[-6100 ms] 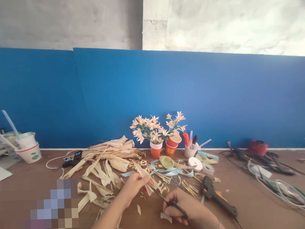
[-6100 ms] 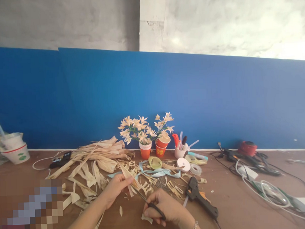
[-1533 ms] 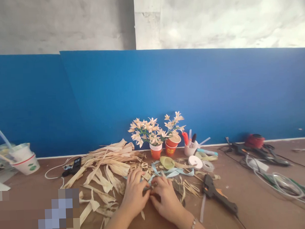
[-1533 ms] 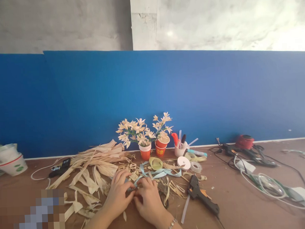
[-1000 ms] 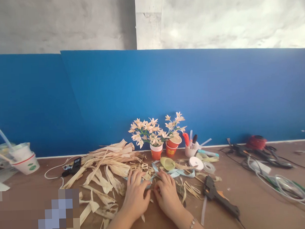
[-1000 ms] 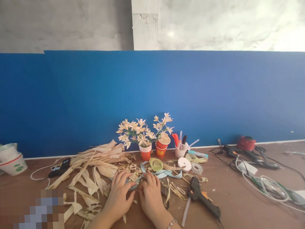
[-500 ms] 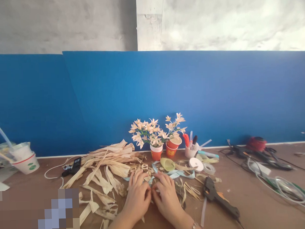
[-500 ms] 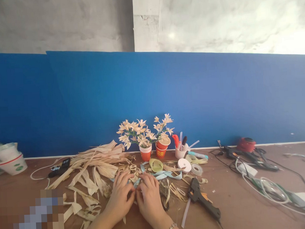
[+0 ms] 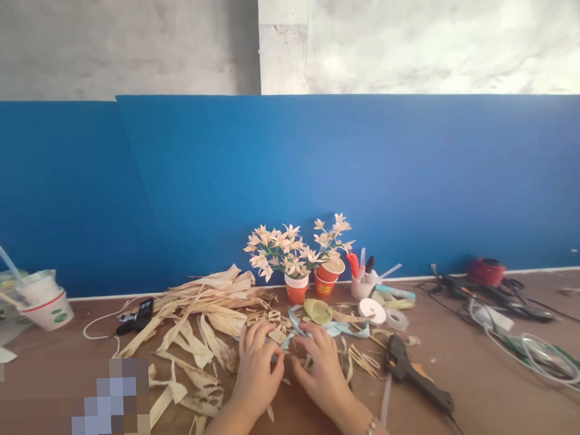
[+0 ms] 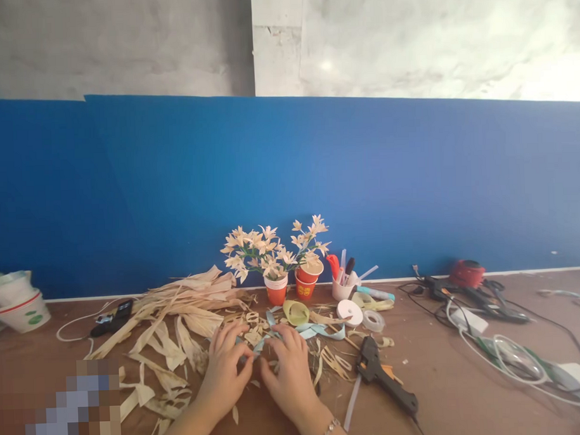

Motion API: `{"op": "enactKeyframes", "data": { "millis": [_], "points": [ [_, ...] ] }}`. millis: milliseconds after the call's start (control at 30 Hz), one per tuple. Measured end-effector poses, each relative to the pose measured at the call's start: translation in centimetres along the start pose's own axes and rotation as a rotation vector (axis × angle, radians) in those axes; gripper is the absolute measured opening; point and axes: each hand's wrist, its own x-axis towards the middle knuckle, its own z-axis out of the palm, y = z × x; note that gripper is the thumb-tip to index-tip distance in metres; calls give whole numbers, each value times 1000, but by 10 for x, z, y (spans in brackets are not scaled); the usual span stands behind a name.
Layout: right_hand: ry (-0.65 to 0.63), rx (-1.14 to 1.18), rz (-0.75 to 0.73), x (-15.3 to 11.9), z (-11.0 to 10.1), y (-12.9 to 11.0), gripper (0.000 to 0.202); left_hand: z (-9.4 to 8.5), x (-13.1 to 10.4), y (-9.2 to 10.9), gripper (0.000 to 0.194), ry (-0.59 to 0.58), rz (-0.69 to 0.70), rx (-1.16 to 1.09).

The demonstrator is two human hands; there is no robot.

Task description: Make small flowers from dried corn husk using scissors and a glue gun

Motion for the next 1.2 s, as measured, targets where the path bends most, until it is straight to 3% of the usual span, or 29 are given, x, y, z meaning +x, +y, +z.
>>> {"op": "enactKeyframes", "data": {
  "millis": [233,433,600,667,833,1033,1133,1200],
  "points": [
    [-16,34,-9,1,3,-17,16,2,-1,9,16,-12,21,19],
    [50,-21,90,0,1,-9,14,2,-1,7,16,42,8,38],
    [-40,15,15,-1,-1,-6,23,0,0,5,16,5,28,66],
    [-60,27,-7,-1,0,-8,17,0,0,6,15,-11,46,67],
    [-13,9,51,0,0,-3,16,-2,1,1,16,48,-75,106],
    [-280,84,-78,1,-8,-2,23,-6,2,-1,15,54,-78,98],
    [-300,37,-45,1,-8,-1,31,-3,1,0,15,50,-38,71],
    [-274,-32,39,0,-7,3,25,-1,0,0,14,51,-22,57]
  ]
}}
